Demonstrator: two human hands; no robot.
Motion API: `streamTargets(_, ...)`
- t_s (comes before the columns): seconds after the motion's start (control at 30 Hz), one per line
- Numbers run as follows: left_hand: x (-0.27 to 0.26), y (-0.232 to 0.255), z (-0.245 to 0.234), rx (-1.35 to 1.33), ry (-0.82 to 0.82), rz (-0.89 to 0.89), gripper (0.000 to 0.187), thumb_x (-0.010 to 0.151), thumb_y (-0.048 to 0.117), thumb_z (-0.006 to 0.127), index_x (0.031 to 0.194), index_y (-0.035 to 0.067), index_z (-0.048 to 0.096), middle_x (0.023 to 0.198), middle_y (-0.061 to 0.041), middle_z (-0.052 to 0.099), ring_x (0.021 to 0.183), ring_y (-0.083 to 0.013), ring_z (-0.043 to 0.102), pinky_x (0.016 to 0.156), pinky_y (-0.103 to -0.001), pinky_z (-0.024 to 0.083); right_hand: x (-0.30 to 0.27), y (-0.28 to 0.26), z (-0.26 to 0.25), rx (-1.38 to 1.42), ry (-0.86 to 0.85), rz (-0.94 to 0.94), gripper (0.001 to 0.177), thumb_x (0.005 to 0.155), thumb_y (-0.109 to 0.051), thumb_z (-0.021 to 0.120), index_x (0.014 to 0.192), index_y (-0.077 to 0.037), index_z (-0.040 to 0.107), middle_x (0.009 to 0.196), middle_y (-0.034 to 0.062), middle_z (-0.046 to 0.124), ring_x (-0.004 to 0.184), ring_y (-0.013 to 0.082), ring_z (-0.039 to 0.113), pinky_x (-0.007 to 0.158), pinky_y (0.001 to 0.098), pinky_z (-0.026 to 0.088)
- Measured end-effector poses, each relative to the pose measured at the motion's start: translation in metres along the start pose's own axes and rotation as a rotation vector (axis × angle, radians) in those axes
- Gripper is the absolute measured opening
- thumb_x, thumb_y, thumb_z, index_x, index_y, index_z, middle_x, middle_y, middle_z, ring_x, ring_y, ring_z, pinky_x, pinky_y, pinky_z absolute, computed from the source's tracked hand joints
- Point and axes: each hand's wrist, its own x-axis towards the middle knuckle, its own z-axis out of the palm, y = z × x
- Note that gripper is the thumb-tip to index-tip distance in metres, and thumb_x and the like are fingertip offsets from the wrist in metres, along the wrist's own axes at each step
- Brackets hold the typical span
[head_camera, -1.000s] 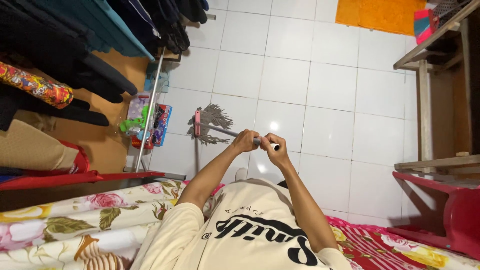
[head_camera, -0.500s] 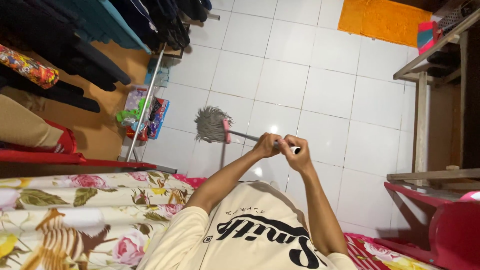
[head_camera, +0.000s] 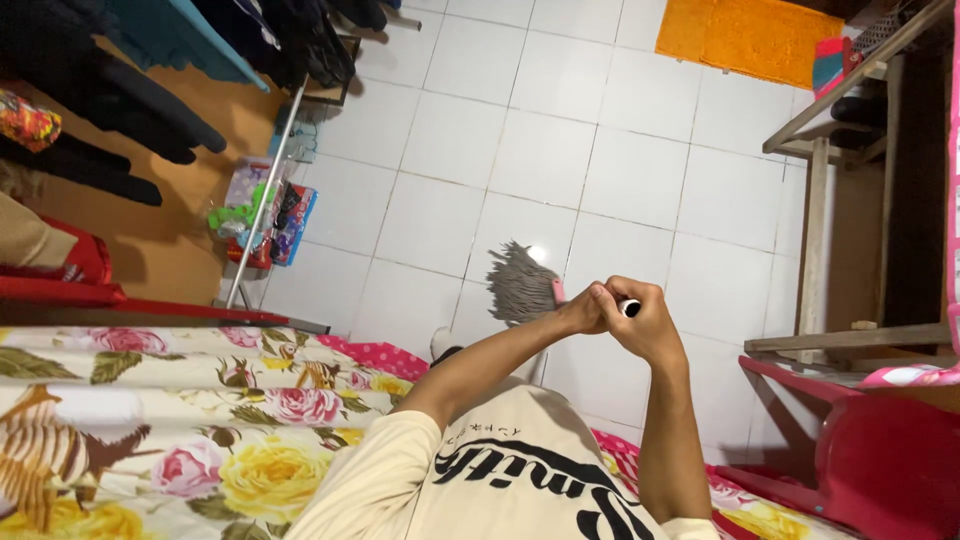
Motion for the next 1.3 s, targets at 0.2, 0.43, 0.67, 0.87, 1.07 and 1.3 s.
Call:
streamTargets(0.2, 0.006, 0.046, -0.012, -0.138, -0.075, -0.046, 0.012, 0.083, 0.011, 0.063, 0.089, 0.001, 0.060, 0.077, -0.011, 0.069, 0.070, -0.0240, 0.065, 0.063, -0.040, 0.054, -0.007, 0.019, -0.013, 0.061, 0.006, -0.030, 0.030, 0.099, -0.017, 0.068, 0.075, 0.000, 0.066, 0.063, 0.0018, 0.061, 0.058, 0.0081, 0.049, 0.052, 0.0268, 0.041)
streamTargets(0.43, -0.003, 0.069, -0.046, 0.046, -0.106, -0.023, 0.007, 0.078, 0.004, 0.065, 0.080, -0.002, 0.063, 0.073, -0.017, 0.070, 0.067, -0.0329, 0.069, 0.062, -0.044, 0.053, -0.014, 0.030, -0.011, 0.165, 0.141, -0.037, 0.029, 0.100, -0.018, 0.067, 0.078, 0.000, 0.064, 0.069, 0.0015, 0.063, 0.063, 0.0078, 0.055, 0.056, 0.0250, 0.046)
streamTargets(0.67, -0.038, 0.064, -0.103, 0.036, -0.110, -0.070, 0.022, 0.070, 0.005, 0.067, 0.089, 0.008, 0.077, 0.081, -0.018, 0.075, 0.076, -0.0343, 0.074, 0.069, -0.044, 0.058, 0.000, 0.062, 0.031, 0.359, 0.036, -0.152, 0.026, 0.102, -0.014, 0.066, 0.080, 0.000, 0.062, 0.075, 0.0045, 0.063, 0.067, 0.0094, 0.053, 0.059, 0.0258, 0.044)
streamTargets(0.87, -0.060, 0.002, -0.142, 0.190, -0.048, -0.196, 0.020, 0.073, 0.012, 0.068, 0.090, 0.012, 0.079, 0.083, -0.020, 0.075, 0.080, -0.0364, 0.075, 0.075, -0.044, 0.059, 0.034, 0.088, 0.093, 0.490, -0.011, -0.245, 0.028, 0.105, -0.013, 0.063, 0.081, 0.000, 0.060, 0.079, 0.0075, 0.065, 0.072, 0.0130, 0.058, 0.073, 0.0299, 0.051)
streamTargets(1.07, -0.105, -0.062, -0.184, 0.308, 0.004, -0.313, 0.018, 0.072, 0.016, 0.070, 0.087, 0.012, 0.079, 0.084, -0.020, 0.074, 0.083, -0.0382, 0.073, 0.076, -0.046, 0.059, 0.059, 0.105, 0.175, 0.549, -0.023, -0.214, 0.029, 0.104, -0.015, 0.062, 0.079, 0.000, 0.059, 0.076, 0.0071, 0.064, 0.071, 0.0130, 0.059, 0.067, 0.0296, 0.050)
streamTargets(1.3, -0.134, -0.108, -0.191, 0.378, 0.026, -0.322, 0.011, 0.075, 0.020, 0.072, 0.082, 0.013, 0.077, 0.084, -0.018, 0.074, 0.084, -0.0397, 0.072, 0.079, -0.047, 0.058, 0.061, 0.093, 0.212, 0.397, -0.054, -0.214, 0.033, 0.104, -0.016, 0.060, 0.074, 0.000, 0.060, 0.070, 0.0035, 0.064, 0.066, 0.0091, 0.057, 0.063, 0.0264, 0.048)
